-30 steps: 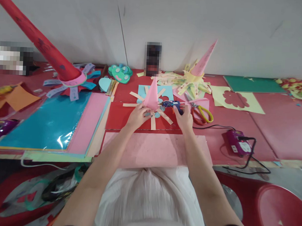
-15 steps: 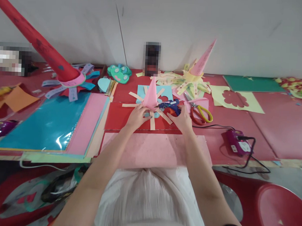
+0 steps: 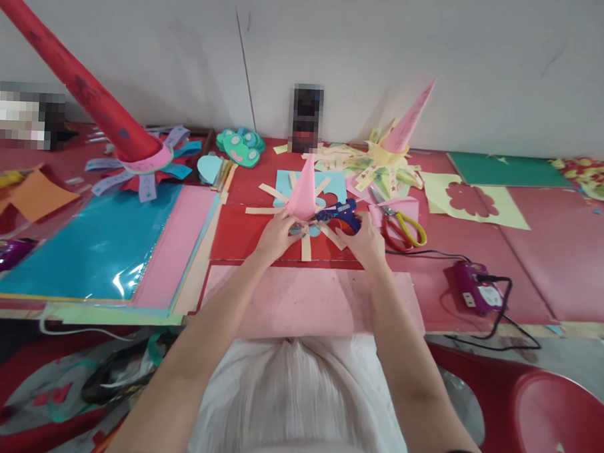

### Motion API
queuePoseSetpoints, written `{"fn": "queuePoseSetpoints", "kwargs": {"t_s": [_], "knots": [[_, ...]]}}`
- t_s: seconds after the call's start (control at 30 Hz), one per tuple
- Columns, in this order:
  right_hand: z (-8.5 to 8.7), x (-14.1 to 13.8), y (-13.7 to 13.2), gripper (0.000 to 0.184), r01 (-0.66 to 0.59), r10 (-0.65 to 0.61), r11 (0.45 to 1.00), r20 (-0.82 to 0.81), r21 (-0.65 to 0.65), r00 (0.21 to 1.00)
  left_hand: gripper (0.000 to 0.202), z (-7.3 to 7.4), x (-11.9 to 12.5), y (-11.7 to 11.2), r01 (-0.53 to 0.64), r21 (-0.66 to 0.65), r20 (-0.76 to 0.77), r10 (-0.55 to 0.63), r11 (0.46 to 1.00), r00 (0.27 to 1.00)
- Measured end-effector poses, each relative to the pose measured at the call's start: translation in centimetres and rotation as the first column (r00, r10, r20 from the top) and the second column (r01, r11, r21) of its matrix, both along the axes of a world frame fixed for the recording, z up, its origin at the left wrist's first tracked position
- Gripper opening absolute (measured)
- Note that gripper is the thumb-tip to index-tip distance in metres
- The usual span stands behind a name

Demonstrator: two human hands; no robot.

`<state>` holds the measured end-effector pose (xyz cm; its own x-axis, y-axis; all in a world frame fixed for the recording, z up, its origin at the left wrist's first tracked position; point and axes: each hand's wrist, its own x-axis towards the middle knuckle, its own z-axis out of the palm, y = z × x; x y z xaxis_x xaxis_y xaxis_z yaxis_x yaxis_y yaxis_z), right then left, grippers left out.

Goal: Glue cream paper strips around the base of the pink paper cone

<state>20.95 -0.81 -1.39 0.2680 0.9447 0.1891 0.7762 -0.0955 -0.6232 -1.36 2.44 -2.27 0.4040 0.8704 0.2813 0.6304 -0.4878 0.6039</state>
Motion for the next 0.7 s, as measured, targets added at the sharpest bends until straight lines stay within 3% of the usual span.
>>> {"fn": "queuePoseSetpoints", "kwargs": {"t_s": [0.1, 0.43, 0.7], "knots": [[0.08, -0.1, -0.06, 0.044, 0.01, -0.01, 0.999, 0.004, 0.053, 1.0, 0.022, 0.07, 0.02, -0.01, -0.01, 0.017, -0.03, 0.011, 1.0, 0.999], [0.44, -0.11, -0.04, 0.043, 0.021, -0.02, 0.999, -0.02, 0.043, 1.0, 0.021, 0.61, 0.04, -0.07, -0.025, 0.007, -0.067, 0.025, 1.0, 0.997], [0.31, 0.04, 0.0, 0.043, 0.018, -0.016, 0.998, -0.042, 0.056, 0.999, 0.017, -0.09, -0.02, 0.16, -0.031, 0.017, -0.021, 0.031, 0.999, 0.999]]}}
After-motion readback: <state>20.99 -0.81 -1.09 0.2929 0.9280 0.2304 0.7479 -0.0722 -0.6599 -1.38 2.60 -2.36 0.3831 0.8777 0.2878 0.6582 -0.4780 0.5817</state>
